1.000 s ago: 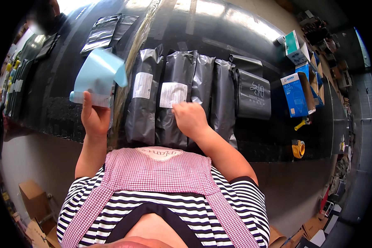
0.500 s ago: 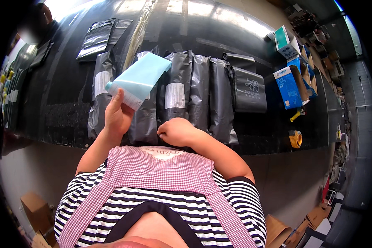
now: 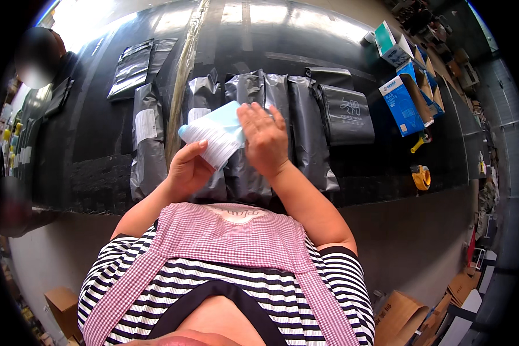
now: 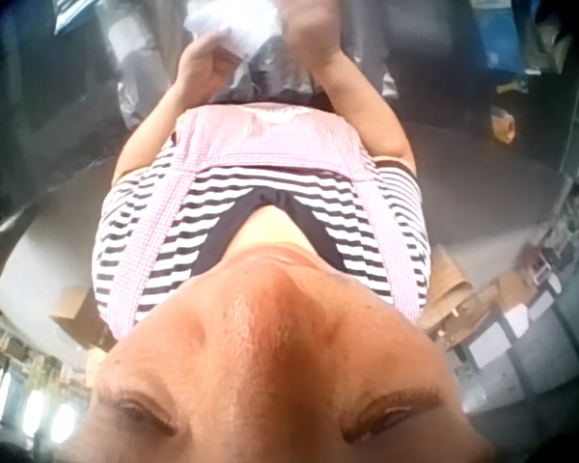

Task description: The person applies adhesive labels to a series of grey poly mailers, smooths the surfaces with a blue cloth, and then prepares a new label from a roll using a tape dispenser.

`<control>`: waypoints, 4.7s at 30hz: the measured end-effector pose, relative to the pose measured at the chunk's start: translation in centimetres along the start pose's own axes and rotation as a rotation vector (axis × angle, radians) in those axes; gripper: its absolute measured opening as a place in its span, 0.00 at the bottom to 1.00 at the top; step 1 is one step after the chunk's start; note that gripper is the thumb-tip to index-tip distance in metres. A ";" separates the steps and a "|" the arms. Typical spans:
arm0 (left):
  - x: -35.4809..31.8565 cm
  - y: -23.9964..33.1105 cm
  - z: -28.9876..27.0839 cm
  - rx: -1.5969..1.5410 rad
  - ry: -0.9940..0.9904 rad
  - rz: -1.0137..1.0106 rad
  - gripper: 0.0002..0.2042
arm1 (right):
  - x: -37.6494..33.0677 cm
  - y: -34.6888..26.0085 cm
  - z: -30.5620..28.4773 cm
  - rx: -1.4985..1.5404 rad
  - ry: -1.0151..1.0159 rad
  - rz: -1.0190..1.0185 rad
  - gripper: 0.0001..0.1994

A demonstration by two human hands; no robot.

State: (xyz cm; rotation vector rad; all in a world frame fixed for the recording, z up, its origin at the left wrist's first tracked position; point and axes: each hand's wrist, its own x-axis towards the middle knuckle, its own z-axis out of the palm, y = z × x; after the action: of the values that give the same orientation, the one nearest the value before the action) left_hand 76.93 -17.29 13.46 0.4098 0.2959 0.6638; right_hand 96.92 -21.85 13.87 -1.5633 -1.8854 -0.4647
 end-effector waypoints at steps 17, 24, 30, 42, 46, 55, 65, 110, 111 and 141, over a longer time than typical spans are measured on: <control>0.4 -2.2 -0.1 0.100 -0.008 0.102 0.13 | -1.7 -3.4 -2.9 0.757 -0.158 0.366 0.21; 1.1 -3.1 1.1 0.362 0.060 0.150 0.09 | -2.8 -1.6 -2.4 0.939 -0.083 0.535 0.11; 2.0 -3.8 -0.6 0.689 0.209 0.139 0.07 | -2.2 5.7 -2.4 1.202 -0.391 0.888 0.11; 3.2 -4.1 -3.9 0.151 0.562 0.302 0.18 | -0.1 16.5 -4.4 1.154 0.334 1.167 0.12; 5.1 -4.8 -2.9 -0.074 0.454 0.324 0.20 | -5.0 14.2 1.0 0.668 0.213 0.375 0.16; 9.3 -9.4 -2.4 0.029 0.481 0.200 0.24 | -6.3 14.7 2.9 0.423 0.112 0.046 0.23; 7.7 -8.3 -4.1 0.040 0.461 0.280 0.23 | -6.6 16.0 4.0 0.439 -0.170 0.100 0.22; 7.7 -6.4 -3.2 0.007 0.501 0.269 0.19 | -7.7 6.9 5.4 0.185 -0.607 0.597 0.32; 7.6 -6.0 -2.7 0.003 0.484 0.279 0.20 | -7.0 7.1 5.9 0.162 -0.598 0.580 0.32; 2.8 -7.9 4.5 0.092 0.199 0.236 0.20 | -2.5 8.5 -6.7 0.482 -0.090 0.042 0.28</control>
State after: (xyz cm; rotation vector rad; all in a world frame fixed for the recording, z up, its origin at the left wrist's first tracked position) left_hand 85.02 -22.35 13.44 0.4716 0.4733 0.9271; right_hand 107.02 -25.97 16.12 -1.3103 -1.8506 0.0824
